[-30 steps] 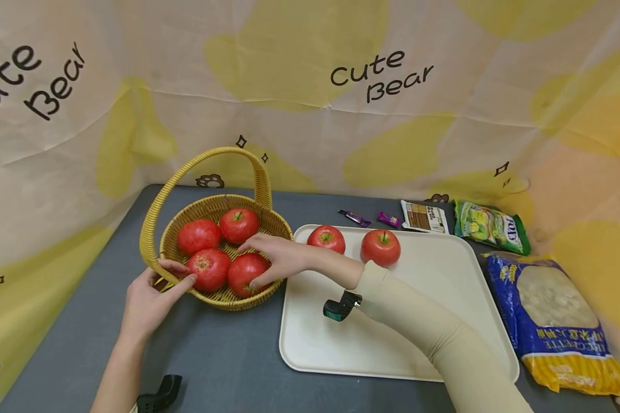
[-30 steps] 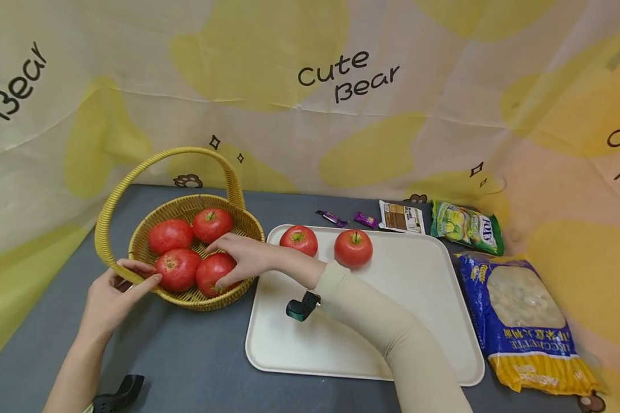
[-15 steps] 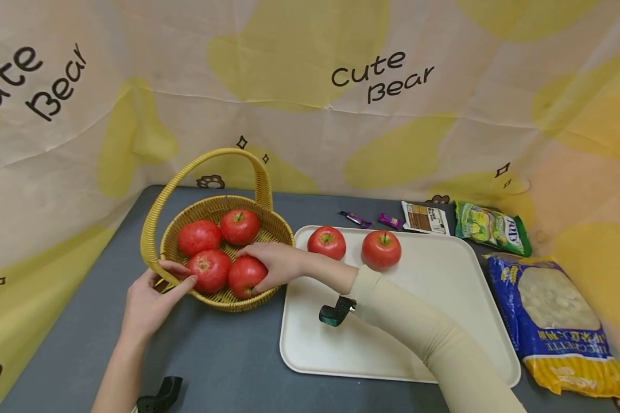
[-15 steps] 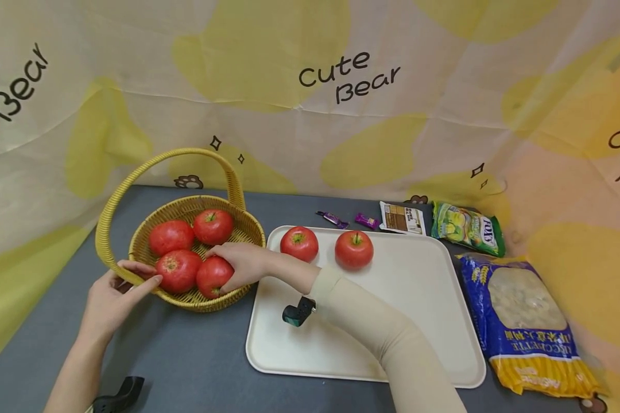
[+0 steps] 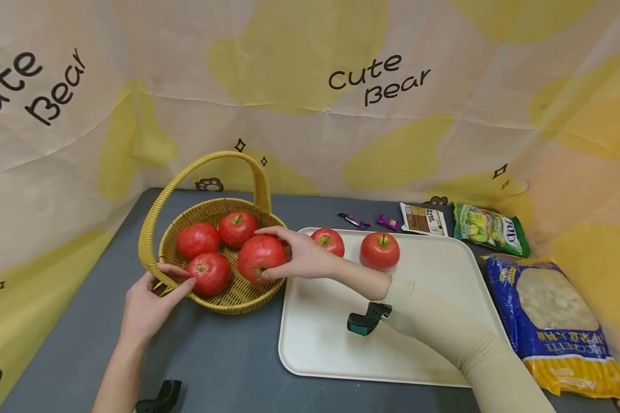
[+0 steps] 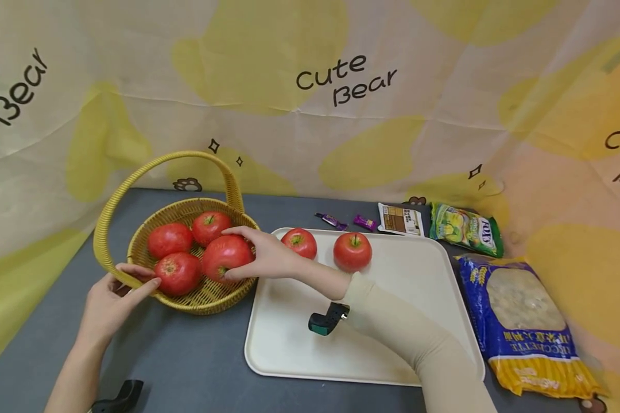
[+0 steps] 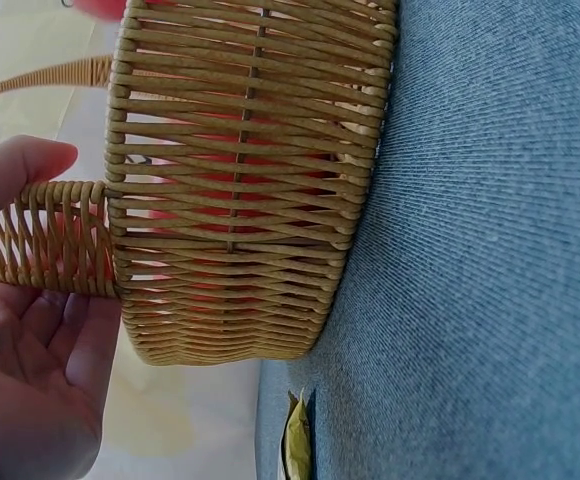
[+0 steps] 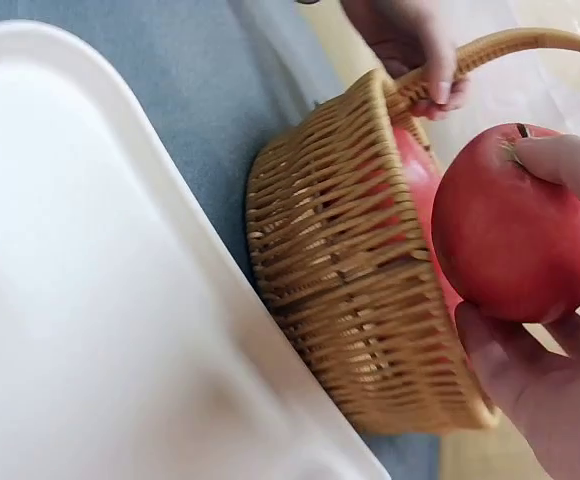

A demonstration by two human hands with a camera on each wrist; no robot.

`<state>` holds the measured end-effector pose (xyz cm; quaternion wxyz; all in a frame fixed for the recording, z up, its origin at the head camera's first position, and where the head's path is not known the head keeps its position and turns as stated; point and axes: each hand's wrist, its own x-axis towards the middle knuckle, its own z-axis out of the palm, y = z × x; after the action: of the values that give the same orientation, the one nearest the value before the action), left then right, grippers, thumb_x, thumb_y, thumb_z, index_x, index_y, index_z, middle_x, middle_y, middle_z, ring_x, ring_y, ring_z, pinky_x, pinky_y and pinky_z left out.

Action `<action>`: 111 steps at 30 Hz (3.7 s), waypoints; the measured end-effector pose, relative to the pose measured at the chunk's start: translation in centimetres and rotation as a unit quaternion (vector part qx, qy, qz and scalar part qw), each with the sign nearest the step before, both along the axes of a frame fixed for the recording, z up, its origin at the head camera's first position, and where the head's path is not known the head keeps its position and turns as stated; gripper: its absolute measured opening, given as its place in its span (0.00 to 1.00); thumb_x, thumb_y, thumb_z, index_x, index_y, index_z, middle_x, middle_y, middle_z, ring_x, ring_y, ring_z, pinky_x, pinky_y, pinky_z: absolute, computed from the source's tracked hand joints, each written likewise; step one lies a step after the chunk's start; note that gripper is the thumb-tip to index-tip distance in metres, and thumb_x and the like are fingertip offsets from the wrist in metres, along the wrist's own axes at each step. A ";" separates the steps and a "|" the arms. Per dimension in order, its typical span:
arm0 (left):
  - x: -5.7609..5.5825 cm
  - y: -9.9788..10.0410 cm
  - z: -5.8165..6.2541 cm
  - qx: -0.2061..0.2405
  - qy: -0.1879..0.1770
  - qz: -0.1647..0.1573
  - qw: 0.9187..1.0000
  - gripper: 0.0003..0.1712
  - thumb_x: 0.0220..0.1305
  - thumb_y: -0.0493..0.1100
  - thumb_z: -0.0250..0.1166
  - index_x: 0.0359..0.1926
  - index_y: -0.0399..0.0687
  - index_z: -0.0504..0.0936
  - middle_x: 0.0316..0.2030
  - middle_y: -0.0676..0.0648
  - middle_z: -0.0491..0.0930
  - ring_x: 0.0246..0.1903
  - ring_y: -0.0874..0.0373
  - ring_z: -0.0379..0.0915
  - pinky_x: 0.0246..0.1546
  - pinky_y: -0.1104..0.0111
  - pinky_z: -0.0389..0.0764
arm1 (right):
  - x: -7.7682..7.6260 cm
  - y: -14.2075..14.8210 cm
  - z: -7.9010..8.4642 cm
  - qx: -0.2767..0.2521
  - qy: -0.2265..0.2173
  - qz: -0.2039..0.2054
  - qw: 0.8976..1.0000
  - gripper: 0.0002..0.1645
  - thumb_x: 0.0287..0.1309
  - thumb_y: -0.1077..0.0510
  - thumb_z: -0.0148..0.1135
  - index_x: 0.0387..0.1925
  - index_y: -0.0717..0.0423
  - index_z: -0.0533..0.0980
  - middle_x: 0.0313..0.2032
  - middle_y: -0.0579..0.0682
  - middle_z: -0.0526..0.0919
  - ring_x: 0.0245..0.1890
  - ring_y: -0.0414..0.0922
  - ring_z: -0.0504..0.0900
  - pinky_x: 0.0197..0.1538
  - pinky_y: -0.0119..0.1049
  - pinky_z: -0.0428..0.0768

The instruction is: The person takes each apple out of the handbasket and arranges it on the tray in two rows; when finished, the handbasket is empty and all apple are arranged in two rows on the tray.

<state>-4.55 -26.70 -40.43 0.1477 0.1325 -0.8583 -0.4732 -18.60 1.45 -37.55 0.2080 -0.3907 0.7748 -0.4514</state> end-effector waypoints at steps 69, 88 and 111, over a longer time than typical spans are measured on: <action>0.0 0.8 0.0 0.025 0.006 0.034 0.999 0.16 0.57 0.43 0.73 0.43 0.41 0.80 0.34 0.59 0.80 0.39 0.68 0.73 0.41 0.85 0.70 | 0.8 28.0 -4.9 0.035 -0.241 -0.483 0.841 0.55 0.65 0.30 0.46 0.72 0.70 0.46 0.68 0.68 0.56 0.58 0.54 0.65 0.41 0.26 0.78; -0.1 0.7 -0.2 0.021 0.022 0.041 0.999 0.14 0.55 0.41 0.74 0.40 0.41 0.81 0.32 0.58 0.80 0.37 0.66 0.73 0.40 0.84 0.71 | 0.4 19.6 0.6 -0.034 0.000 -0.441 0.897 0.23 0.68 0.56 0.57 0.62 0.56 0.71 0.60 0.56 0.72 0.61 0.52 0.67 0.62 0.51 0.68; -0.2 0.8 -0.7 0.015 0.027 0.035 0.999 0.14 0.56 0.42 0.73 0.41 0.42 0.81 0.34 0.55 0.80 0.39 0.65 0.73 0.42 0.84 0.71 | -3.5 -3.8 1.4 0.058 0.090 -0.059 0.992 0.33 0.58 0.53 0.67 0.63 0.55 0.70 0.59 0.53 0.73 0.57 0.48 0.72 0.55 0.35 0.74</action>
<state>-4.75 -25.89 -41.12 0.1853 0.1520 -0.8416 -0.4840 -22.06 -2.31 -36.13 0.1326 -0.3703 0.8372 -0.3799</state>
